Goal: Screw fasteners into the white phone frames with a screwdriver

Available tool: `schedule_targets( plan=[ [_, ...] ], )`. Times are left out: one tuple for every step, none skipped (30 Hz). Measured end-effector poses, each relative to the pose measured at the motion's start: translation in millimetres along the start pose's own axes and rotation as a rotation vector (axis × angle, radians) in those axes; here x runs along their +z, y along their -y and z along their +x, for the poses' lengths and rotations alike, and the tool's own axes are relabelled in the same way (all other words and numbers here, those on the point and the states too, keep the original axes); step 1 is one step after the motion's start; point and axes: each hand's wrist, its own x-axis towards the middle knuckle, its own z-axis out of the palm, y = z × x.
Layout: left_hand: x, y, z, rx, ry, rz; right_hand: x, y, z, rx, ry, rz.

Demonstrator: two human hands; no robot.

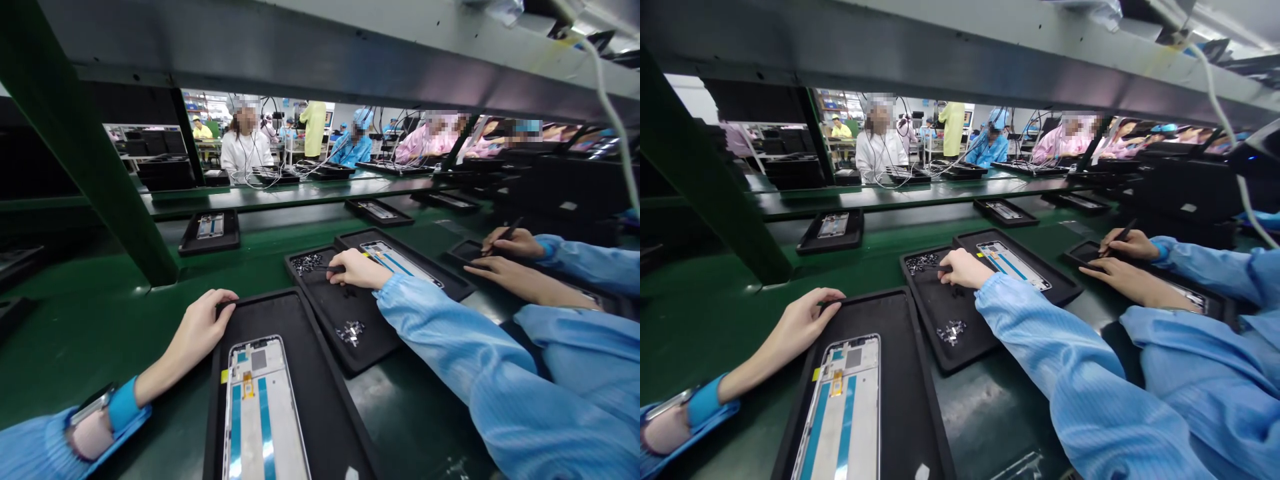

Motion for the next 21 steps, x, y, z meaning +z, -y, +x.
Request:
schedule_targets(
  plan=[
    [-0.4,-0.5,0.0,-0.001,0.0,-0.002,-0.7,0.6,-0.5,-0.007,0.005,-0.004],
    [-0.9,-1.3,0.1,-0.002,-0.002,-0.004,-1.9,1.0,-0.5,-0.012,0.013,-0.006],
    [-1.4,-2.1,0.0,-0.002,-0.006,-0.005,-3.5,1.1,0.3,-0.016,0.02,-0.008],
    [-1.8,-2.9,0.0,-0.001,-0.008,-0.008,-5.4,0.6,2.2,-0.018,0.024,-0.011],
    [-2.1,-3.7,-0.1,0.001,-0.01,-0.01,-7.3,-0.3,5.3,-0.019,0.023,-0.015],
    [-2.2,-4.3,-0.1,0.004,-0.012,-0.012,-9.1,-1.6,9.6,-0.019,0.016,-0.02],
    [-2.1,-4.6,-0.2,0.005,-0.015,-0.013,-10.3,-3.1,15.0,-0.017,0.003,-0.025],
    [-2.0,-4.8,-0.3,0.006,-0.017,-0.013,-10.9,-4.6,20.9,-0.013,-0.015,-0.029],
    [-1.7,-4.8,-0.4,0.004,-0.02,-0.013,-10.6,-5.8,27.0,-0.007,-0.035,-0.033],
    [-1.4,-4.6,-0.4,0.0,-0.022,-0.013,-9.4,-6.8,32.7,-0.001,-0.054,-0.036],
    [-1.1,-4.4,-0.5,-0.004,-0.023,-0.016,-7.5,-7.3,37.5,0.005,-0.071,-0.04],
    [-0.8,-4.2,-0.5,-0.006,-0.021,-0.022,-5.1,-7.6,41.1,0.011,-0.085,-0.043],
    [-0.6,-4.1,-0.4,-0.007,-0.017,-0.028,-2.4,-7.6,43.5,0.014,-0.096,-0.046],
    [-0.4,-4.0,-0.4,-0.006,-0.014,-0.034,0.2,-7.6,44.7,0.015,-0.104,-0.049],
    [-0.2,-4.0,-0.3,-0.006,-0.01,-0.038,2.6,-7.7,44.9,0.014,-0.111,-0.051],
    [-0.2,-4.1,-0.2,-0.007,-0.008,-0.039,4.6,-7.9,44.4,0.01,-0.116,-0.054],
    [-0.3,-4.3,-0.2,-0.009,-0.007,-0.037,6.0,-8.2,43.6,0.005,-0.12,-0.057],
    [-0.4,-4.6,-0.1,-0.01,-0.007,-0.033,7.0,-8.5,42.7,-0.001,-0.122,-0.062],
    [-0.5,-5.0,-0.2,-0.01,-0.009,-0.03,7.6,-8.7,41.9,-0.007,-0.122,-0.068],
    [-0.7,-5.5,-0.3,-0.009,-0.011,-0.028,7.9,-8.8,41.2,-0.013,-0.122,-0.076],
    [-0.9,-5.9,-0.4,-0.008,-0.013,-0.028,8.1,-8.6,40.8,-0.017,-0.124,-0.087]
  ],
)
